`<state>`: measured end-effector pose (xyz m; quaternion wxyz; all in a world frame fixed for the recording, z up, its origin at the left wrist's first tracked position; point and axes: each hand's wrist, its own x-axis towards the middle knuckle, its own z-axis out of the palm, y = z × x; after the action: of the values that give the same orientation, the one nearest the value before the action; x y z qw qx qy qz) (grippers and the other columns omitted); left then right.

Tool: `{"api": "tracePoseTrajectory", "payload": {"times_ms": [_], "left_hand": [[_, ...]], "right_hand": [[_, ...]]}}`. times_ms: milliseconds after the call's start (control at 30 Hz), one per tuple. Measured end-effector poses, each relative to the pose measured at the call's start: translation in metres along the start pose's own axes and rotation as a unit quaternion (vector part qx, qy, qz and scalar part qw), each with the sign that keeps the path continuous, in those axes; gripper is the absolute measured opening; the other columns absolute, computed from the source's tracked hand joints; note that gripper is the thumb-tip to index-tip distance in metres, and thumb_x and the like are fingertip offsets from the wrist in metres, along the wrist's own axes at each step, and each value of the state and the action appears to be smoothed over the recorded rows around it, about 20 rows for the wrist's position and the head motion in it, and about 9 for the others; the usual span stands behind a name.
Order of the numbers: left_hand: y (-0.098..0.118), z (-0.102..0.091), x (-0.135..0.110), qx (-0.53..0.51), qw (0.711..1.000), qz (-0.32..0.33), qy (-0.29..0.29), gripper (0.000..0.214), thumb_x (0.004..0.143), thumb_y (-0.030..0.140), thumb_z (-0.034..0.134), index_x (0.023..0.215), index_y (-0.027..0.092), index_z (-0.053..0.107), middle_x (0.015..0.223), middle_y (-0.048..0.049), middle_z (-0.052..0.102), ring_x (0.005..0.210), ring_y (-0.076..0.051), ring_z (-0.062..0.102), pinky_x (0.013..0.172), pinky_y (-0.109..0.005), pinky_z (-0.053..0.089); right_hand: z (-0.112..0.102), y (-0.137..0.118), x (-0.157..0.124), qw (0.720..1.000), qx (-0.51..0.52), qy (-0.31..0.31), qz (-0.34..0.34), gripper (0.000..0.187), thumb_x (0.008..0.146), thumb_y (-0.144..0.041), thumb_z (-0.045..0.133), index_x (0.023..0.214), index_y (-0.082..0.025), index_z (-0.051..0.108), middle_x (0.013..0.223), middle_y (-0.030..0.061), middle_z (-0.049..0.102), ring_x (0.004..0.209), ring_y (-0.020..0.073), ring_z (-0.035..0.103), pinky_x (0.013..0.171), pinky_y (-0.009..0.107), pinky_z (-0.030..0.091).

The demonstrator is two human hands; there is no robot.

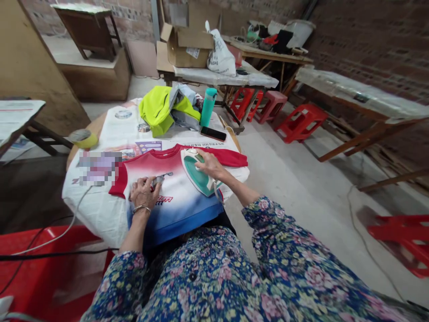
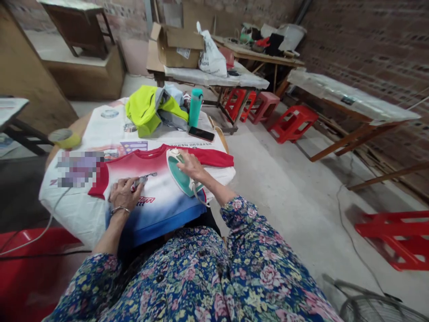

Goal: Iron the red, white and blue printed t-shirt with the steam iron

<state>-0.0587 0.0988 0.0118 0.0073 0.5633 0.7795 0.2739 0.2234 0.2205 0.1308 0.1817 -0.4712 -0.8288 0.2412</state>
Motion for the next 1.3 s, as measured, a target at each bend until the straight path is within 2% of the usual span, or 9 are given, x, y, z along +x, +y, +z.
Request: {"api": "tracePoseTrajectory", "payload": {"times_ms": [200, 367, 533, 733, 833, 933, 1100, 1200, 1300], "left_hand": [[-0.003, 0.003, -0.005, -0.002, 1.0, -0.003, 0.008, 0.036, 0.1, 0.041, 0.069, 0.128, 0.028, 0.087, 0.129, -0.0162, 0.077, 0.117, -0.038, 0.065, 0.096, -0.05, 0.052], [-0.005, 0.002, -0.008, -0.011, 1.0, -0.001, 0.009, 0.038, 0.1, 0.042, 0.069, 0.13, 0.027, 0.086, 0.13, -0.0174, 0.077, 0.119, -0.039, 0.065, 0.099, -0.052, 0.052], [-0.004, -0.001, -0.008, -0.015, 1.0, 0.002, -0.002, 0.04, 0.101, 0.042, 0.067, 0.132, 0.027, 0.085, 0.132, -0.0177, 0.075, 0.121, -0.039, 0.063, 0.101, -0.052, 0.052], [-0.002, -0.002, -0.006, -0.014, 1.0, -0.001, -0.013, 0.04, 0.101, 0.041, 0.065, 0.132, 0.026, 0.084, 0.133, -0.0184, 0.075, 0.121, -0.039, 0.063, 0.105, -0.054, 0.05], [-0.003, -0.002, -0.005, -0.013, 1.0, 0.001, -0.007, 0.038, 0.101, 0.04, 0.065, 0.132, 0.026, 0.083, 0.132, -0.0179, 0.075, 0.121, -0.039, 0.063, 0.105, -0.053, 0.051], [-0.004, -0.002, -0.005, -0.01, 1.0, -0.005, -0.005, 0.041, 0.101, 0.04, 0.065, 0.135, 0.026, 0.081, 0.132, -0.0176, 0.075, 0.122, -0.039, 0.063, 0.107, -0.053, 0.051], [-0.008, -0.002, -0.005, -0.01, 1.0, -0.016, 0.003, 0.048, 0.1, 0.042, 0.066, 0.143, 0.023, 0.075, 0.133, -0.0192, 0.073, 0.126, -0.041, 0.064, 0.11, -0.055, 0.052], [-0.007, -0.003, -0.004, -0.007, 1.0, -0.017, 0.004, 0.048, 0.099, 0.042, 0.066, 0.142, 0.022, 0.075, 0.131, -0.019, 0.074, 0.124, -0.041, 0.064, 0.109, -0.055, 0.052], [-0.004, -0.005, -0.003, 0.004, 1.0, -0.02, -0.009, 0.047, 0.1, 0.041, 0.065, 0.141, 0.021, 0.076, 0.133, -0.0199, 0.074, 0.124, -0.041, 0.065, 0.109, -0.055, 0.052]], "right_hand": [[0.01, -0.012, -0.089, 0.992, 0.085, -0.084, -0.043, 0.074, 0.099, -0.028, 0.073, 0.171, -0.019, 0.063, 0.13, 0.0118, 0.085, 0.109, 0.0291, 0.078, 0.098, 0.04, 0.059], [0.011, -0.017, -0.122, 0.974, 0.145, -0.17, -0.049, 0.073, 0.099, -0.028, 0.074, 0.172, -0.02, 0.064, 0.113, 0.0068, 0.087, 0.091, 0.0233, 0.076, 0.087, 0.034, 0.059], [-0.001, -0.01, -0.096, 0.99, 0.118, -0.073, 0.04, 0.073, 0.096, -0.027, 0.075, 0.168, -0.021, 0.068, 0.11, 0.0071, 0.087, 0.092, 0.025, 0.076, 0.091, 0.037, 0.06], [-0.008, -0.008, -0.043, 0.994, 0.022, 0.044, 0.096, 0.069, 0.096, -0.023, 0.069, 0.165, -0.018, 0.07, 0.125, 0.0128, 0.086, 0.121, 0.0367, 0.077, 0.11, 0.046, 0.058], [-0.007, -0.012, -0.044, 0.996, 0.01, 0.025, 0.086, 0.072, 0.097, -0.024, 0.069, 0.169, -0.015, 0.066, 0.119, 0.0122, 0.087, 0.111, 0.035, 0.079, 0.105, 0.044, 0.059], [-0.003, -0.02, -0.063, 0.997, 0.054, -0.047, 0.036, 0.072, 0.097, -0.023, 0.073, 0.169, -0.02, 0.066, 0.112, 0.0074, 0.087, 0.099, 0.0291, 0.08, 0.096, 0.039, 0.06], [0.003, -0.026, -0.077, 0.98, 0.155, -0.124, -0.022, 0.069, 0.093, -0.022, 0.079, 0.161, -0.022, 0.074, 0.127, 0.0072, 0.087, 0.112, 0.0272, 0.08, 0.101, 0.036, 0.06], [0.001, -0.018, -0.058, 0.979, 0.17, -0.11, -0.02, 0.066, 0.092, -0.022, 0.078, 0.158, -0.02, 0.076, 0.128, 0.0063, 0.086, 0.113, 0.0273, 0.079, 0.101, 0.037, 0.061], [-0.004, -0.005, -0.028, 0.991, 0.126, -0.048, 0.009, 0.068, 0.093, -0.021, 0.072, 0.161, -0.021, 0.073, 0.128, 0.0059, 0.085, 0.11, 0.0277, 0.078, 0.103, 0.039, 0.061]]}}
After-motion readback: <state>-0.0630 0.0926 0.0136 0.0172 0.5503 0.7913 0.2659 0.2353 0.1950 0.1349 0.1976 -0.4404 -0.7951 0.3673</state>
